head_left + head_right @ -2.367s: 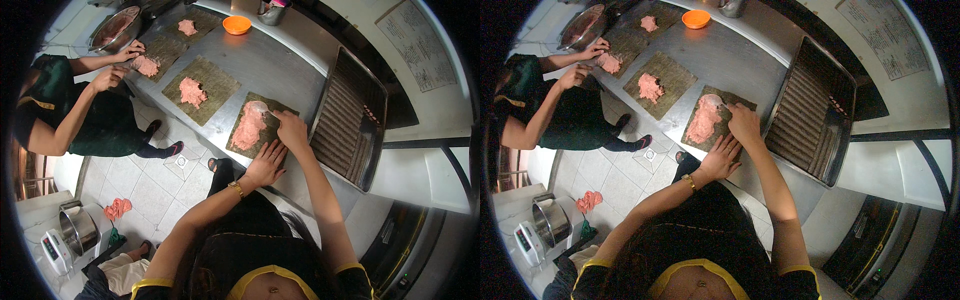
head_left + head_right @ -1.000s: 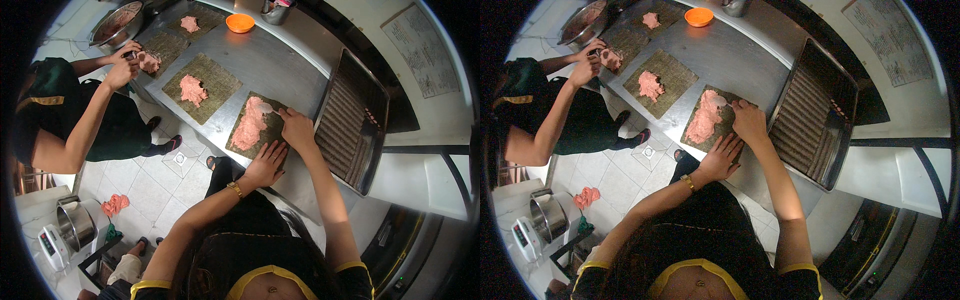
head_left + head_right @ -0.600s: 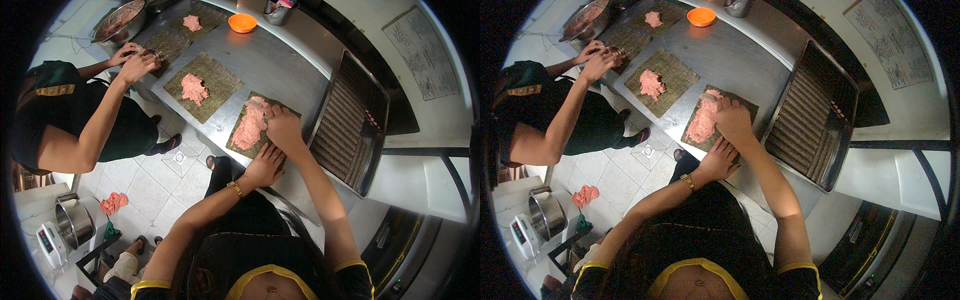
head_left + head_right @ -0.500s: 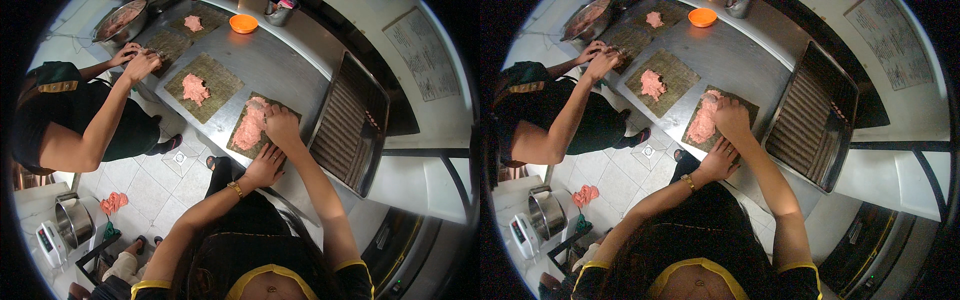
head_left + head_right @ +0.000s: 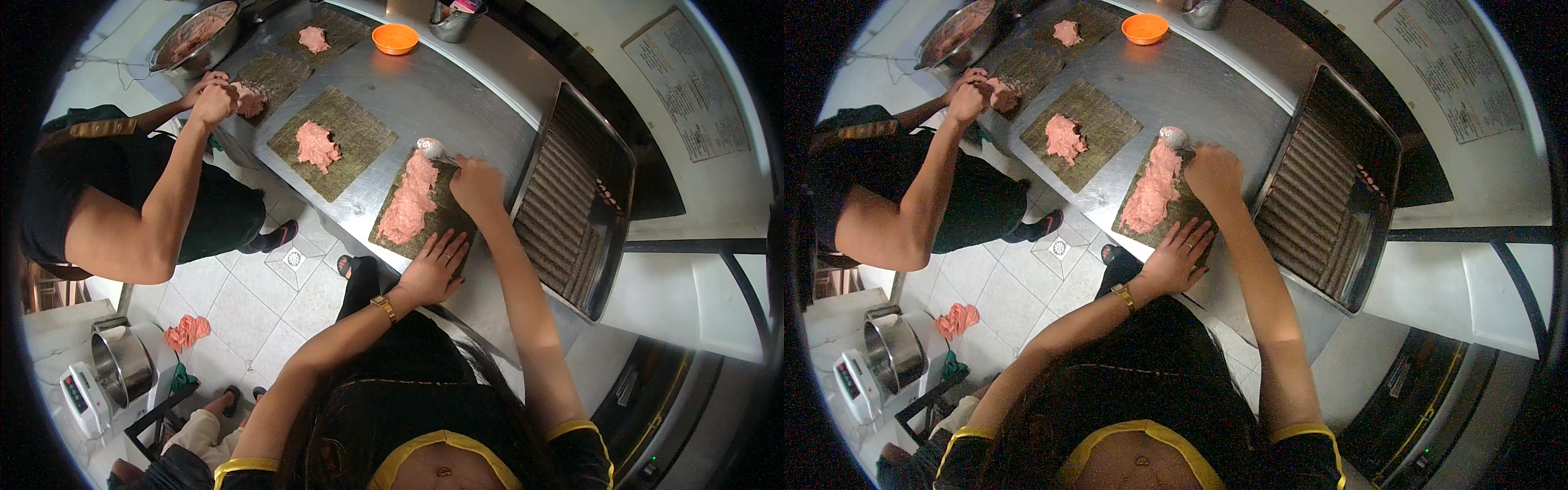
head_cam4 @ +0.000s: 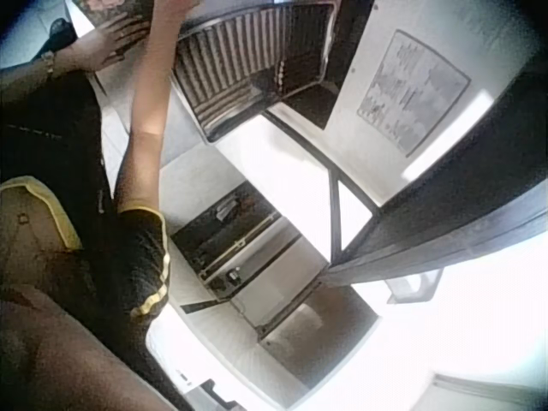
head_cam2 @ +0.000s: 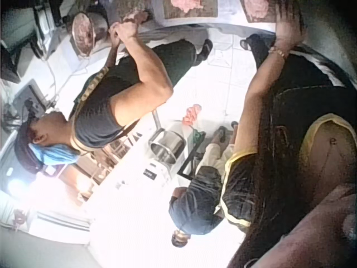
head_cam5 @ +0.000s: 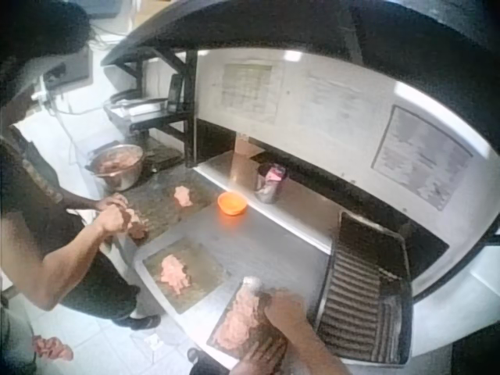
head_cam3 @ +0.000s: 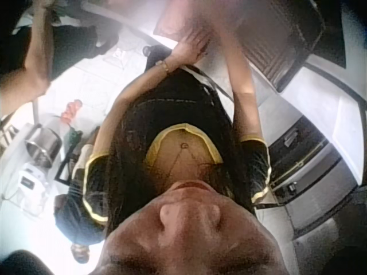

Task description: The person spreads a pink filling onto sheets of nori laid on a stainless steel counter, then rolls them into cylindrical shapes using a bamboo mat. The person places the finished rolls onto a metal tray. Another person works alongside, performing similar actions.

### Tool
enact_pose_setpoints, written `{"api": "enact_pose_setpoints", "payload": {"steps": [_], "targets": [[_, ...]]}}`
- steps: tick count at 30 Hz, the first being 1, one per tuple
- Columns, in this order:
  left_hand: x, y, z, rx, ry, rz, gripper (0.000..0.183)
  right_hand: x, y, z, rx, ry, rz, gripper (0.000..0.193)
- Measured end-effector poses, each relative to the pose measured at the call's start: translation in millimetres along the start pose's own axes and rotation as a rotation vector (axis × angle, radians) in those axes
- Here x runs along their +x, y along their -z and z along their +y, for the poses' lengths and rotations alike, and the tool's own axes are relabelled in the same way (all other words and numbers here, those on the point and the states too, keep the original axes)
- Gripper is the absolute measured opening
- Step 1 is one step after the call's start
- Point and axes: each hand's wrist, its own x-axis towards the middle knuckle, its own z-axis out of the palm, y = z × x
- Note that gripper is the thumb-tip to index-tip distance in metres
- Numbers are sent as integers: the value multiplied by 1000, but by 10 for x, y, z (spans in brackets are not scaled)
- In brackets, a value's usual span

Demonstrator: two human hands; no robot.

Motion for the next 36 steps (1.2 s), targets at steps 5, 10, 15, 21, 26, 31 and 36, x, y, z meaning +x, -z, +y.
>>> {"api": "enact_pose_setpoints", "payload": {"steps": [5,10,15,21,26,31,36], "targets": [[-4,12,3,-2,-2,3,67,28,183,16,-70,148,-68,32],[-1,17,14,-16,-12,24,67,94,41,79,-87,89,-101,26],[-11,15,2,-14,2,4,67,-21,205,119,-95,108,-131,29],[-6,28,13,-15,-7,15,66,-19,151,239,-115,97,-239,22],[-7,44,7,-23,-15,32,66,28,205,212,-124,84,-186,24],[-27,14,4,-22,-10,47,67,-197,357,147,-43,144,-67,29],[-14,15,12,-13,-15,66,63,-539,361,89,-88,332,-132,42]]}}
